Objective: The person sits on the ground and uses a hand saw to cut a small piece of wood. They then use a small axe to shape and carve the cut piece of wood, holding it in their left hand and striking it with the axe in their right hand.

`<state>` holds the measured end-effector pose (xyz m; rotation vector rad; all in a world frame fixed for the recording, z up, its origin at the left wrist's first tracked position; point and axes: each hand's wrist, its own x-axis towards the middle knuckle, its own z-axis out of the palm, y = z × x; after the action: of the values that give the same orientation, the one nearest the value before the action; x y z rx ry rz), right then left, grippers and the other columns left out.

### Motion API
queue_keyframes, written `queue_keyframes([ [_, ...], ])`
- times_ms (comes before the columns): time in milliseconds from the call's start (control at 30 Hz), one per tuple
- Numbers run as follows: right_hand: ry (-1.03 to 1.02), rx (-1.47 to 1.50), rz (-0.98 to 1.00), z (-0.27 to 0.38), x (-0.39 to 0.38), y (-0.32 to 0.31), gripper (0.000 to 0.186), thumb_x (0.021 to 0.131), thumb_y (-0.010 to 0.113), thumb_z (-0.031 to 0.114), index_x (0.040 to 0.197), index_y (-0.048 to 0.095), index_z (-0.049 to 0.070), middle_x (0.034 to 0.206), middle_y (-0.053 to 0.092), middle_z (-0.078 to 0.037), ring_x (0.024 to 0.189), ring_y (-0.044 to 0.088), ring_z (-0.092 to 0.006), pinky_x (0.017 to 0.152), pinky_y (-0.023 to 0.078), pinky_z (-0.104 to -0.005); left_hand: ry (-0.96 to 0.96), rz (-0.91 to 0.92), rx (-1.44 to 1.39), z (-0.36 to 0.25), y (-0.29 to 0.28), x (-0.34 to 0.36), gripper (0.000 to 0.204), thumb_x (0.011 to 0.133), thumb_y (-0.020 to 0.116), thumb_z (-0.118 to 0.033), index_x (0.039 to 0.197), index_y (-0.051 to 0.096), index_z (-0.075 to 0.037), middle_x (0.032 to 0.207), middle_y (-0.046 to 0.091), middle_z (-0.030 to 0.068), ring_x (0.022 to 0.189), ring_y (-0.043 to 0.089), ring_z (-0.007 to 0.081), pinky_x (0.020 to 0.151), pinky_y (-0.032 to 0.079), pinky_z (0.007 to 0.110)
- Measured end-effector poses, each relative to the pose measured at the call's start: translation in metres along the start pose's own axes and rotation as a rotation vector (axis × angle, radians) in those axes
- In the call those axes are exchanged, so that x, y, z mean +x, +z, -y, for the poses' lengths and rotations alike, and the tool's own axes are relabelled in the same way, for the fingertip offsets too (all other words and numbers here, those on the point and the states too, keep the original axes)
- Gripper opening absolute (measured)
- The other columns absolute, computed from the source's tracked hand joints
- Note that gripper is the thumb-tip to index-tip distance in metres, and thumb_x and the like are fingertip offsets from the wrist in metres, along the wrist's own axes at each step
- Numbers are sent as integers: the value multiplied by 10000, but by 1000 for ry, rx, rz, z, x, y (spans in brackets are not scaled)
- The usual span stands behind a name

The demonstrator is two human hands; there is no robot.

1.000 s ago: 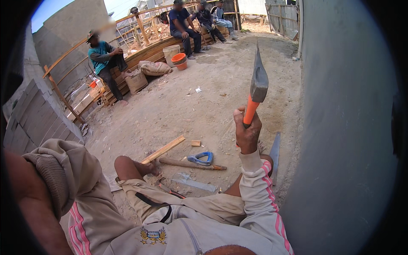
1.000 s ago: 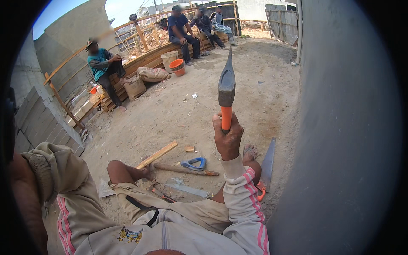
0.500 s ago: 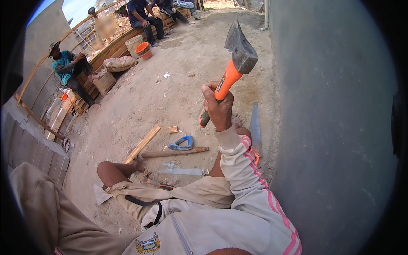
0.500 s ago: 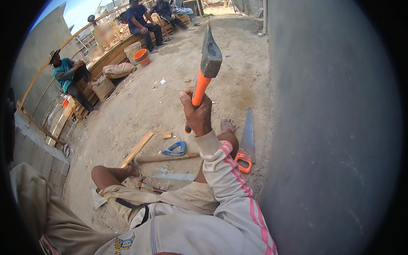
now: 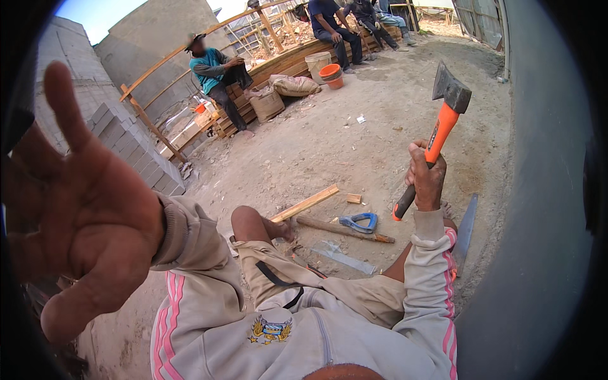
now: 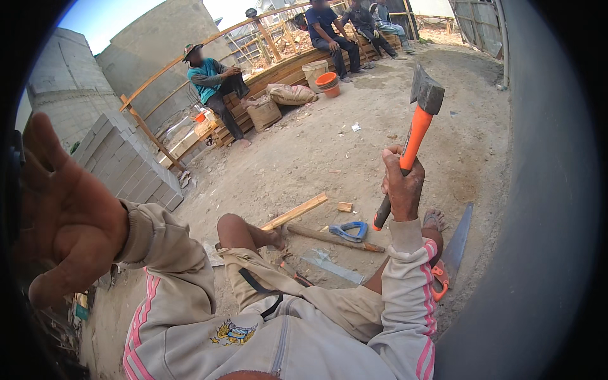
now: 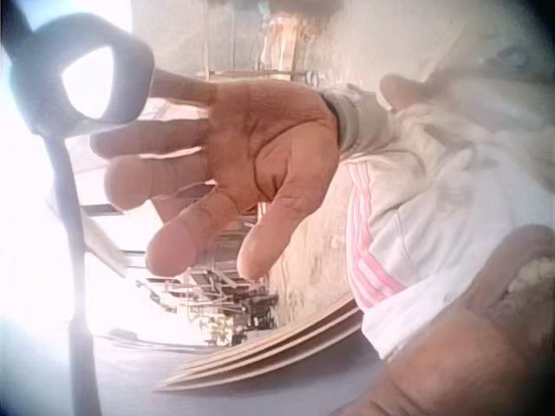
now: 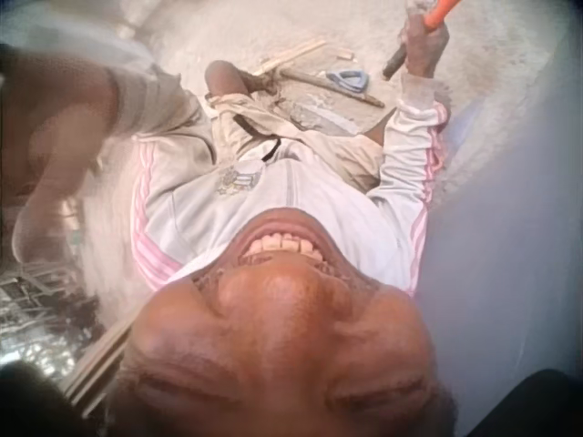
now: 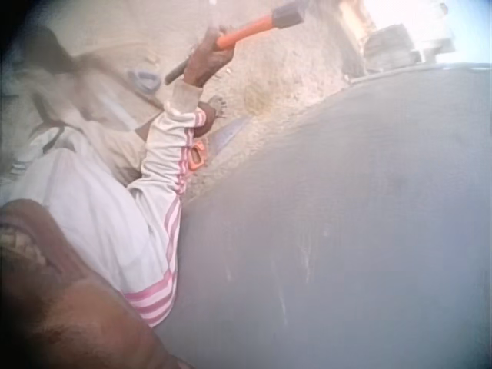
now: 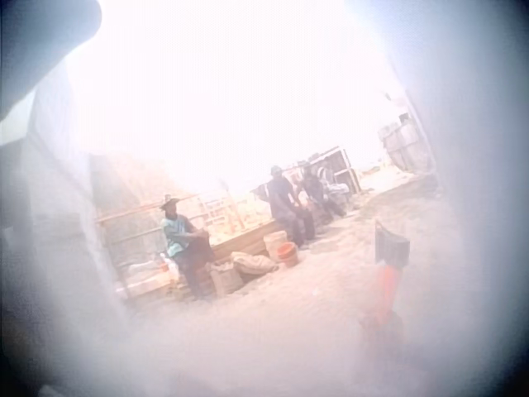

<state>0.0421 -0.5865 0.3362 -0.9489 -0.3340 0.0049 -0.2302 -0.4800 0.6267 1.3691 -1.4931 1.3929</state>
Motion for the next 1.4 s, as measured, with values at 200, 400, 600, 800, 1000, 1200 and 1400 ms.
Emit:
queue_keyframes([
  [200, -93, 76, -111, -5, 1, -6, 273, 929, 692, 132, 1156, 570, 44, 663, 473, 42, 467, 446, -37, 405, 380, -223, -1288, 792, 736, 35, -69, -330, 403, 957, 645, -411, 1207, 676, -96, 1275, 627, 198, 1168, 592, 407, 997, 478, 471],
  [400, 152, 454, -108, 8, 8, -32, 226, 951, 635, 160, 1139, 522, 101, 645, 436, 48, 454, 431, -69, 436, 425, -283, -1724, 1714, 54, -80, -77, -574, 420, 888, 668, -450, 1144, 710, -119, 1120, 695, 159, 1077, 649, 353, 920, 511, 453],
  [600, 191, 561, -164, 9, 12, -38, 218, 947, 625, 169, 1129, 511, 132, 652, 440, 43, 473, 441, -79, 461, 431, -301, -1925, 1296, 265, -63, -84, -602, 427, 869, 649, -471, 1119, 727, -134, 1089, 737, 143, 1010, 689, 358, 900, 529, 457],
  [800, 165, 547, -215, 3, 11, -31, 200, 940, 631, 170, 1112, 529, 161, 660, 444, 47, 486, 439, -79, 478, 430, -307, -1860, 1571, 105, -92, -78, -633, 407, 861, 655, -451, 1114, 733, -142, 1070, 743, 117, 984, 698, 333, 872, 535, 433],
  [1000, 198, 557, -186, -1, 13, -38, 192, 952, 645, 204, 1106, 533, 174, 660, 449, 54, 493, 441, -76, 481, 429, -302, -1813, 1583, 126, -86, -68, -629, 353, 861, 619, -418, 1072, 748, -166, 1055, 734, 135, 983, 684, 367, 868, 527, 464],
  [1200, 187, 572, -201, 0, 12, -40, 189, 953, 633, 185, 1107, 526, 169, 672, 446, 47, 508, 445, -82, 502, 444, -311, -1815, 1528, 119, -86, -74, -640, 376, 851, 632, -414, 1077, 745, -135, 1058, 738, 133, 976, 688, 362, 877, 527, 458],
  [1400, 158, 580, -218, 1, 16, -35, 188, 953, 613, 158, 1117, 522, 153, 675, 441, 33, 509, 437, -92, 508, 448, -321, -1817, 1528, 141, -87, -75, -630, 396, 855, 659, -424, 1090, 741, -117, 1048, 738, 157, 970, 690, 362, 868, 528, 450],
])
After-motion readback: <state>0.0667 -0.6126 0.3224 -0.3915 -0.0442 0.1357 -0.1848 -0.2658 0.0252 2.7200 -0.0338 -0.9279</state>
